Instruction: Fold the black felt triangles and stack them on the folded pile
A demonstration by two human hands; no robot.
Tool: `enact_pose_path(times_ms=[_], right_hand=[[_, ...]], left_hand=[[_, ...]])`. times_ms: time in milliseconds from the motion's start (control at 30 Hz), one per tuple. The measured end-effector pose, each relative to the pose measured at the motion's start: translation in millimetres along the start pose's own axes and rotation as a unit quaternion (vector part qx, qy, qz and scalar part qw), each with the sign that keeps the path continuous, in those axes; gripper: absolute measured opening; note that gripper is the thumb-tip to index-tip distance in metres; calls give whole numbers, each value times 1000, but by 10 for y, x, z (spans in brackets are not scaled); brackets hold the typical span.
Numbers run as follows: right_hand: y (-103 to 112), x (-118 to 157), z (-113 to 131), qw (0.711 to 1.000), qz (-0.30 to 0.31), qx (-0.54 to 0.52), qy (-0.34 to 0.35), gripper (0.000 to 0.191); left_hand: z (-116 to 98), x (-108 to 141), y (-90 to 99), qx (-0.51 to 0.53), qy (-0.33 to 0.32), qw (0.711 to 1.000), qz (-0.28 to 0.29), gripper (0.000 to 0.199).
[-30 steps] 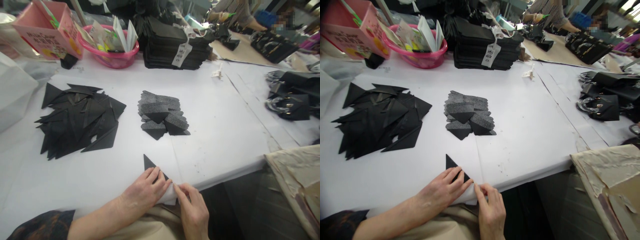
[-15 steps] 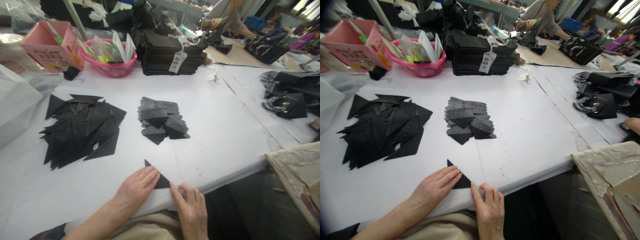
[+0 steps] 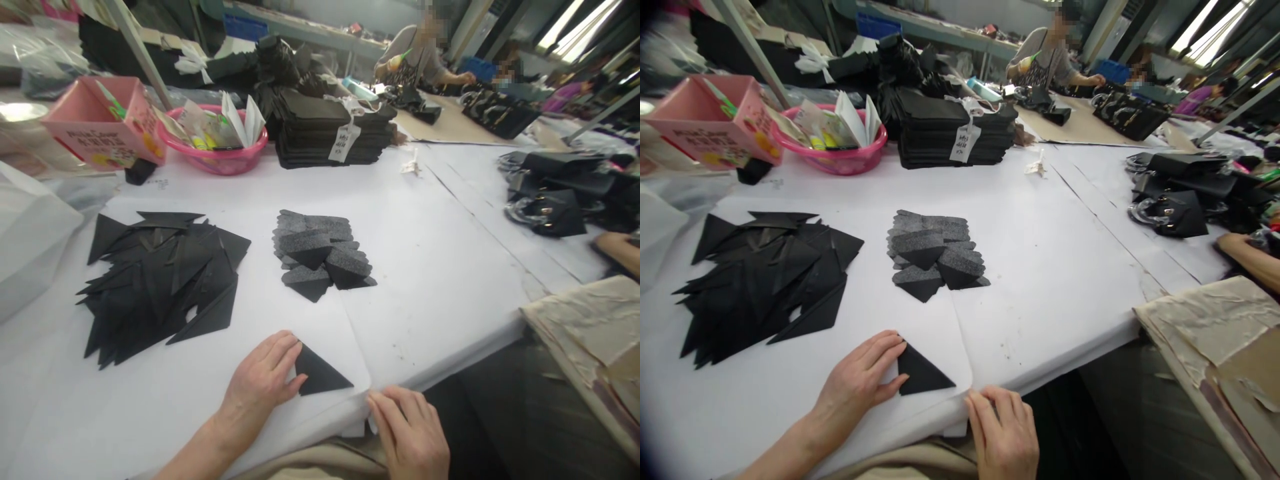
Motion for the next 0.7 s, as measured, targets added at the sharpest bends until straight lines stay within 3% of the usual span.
enact_pose_path(times_ms=[133,233,367,467,533,633,700], right_hand=[[33,-230,134,999,-32,-12,-33,21],[173,-331,117,997,-58,8,-58,22],[336,-409,155,998,-63,-1,-19,17],[193,-463,304,1000,-16,-21,-10,23],[-3,-489,394,999,25,-10,-38,30],[-245,-511,447,993,68,-12,-94,16],[-303,-527,441,984,115,-40,-128,26]], left_hand=[[-10,-10,9,12,24,1000,-4,18],[-16,-9,0,20,28,999,-8,16],[-12,3,-21,28,30,999,-6,16],[-7,19,-33,30,31,999,-5,16],[-1,34,-41,30,37,999,-8,17],[11,55,-55,27,40,999,-11,20],[18,57,-56,18,38,999,-9,24]])
Point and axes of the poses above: each hand's wrist, its own x-axis away from the middle knuckle, its own y-axis out of the back of the hand, z = x × y, the point moved 1 cm from there along -x, towards the middle knuckle, and after that the axes turned 11 degrees about z, right-handed, at the moved point
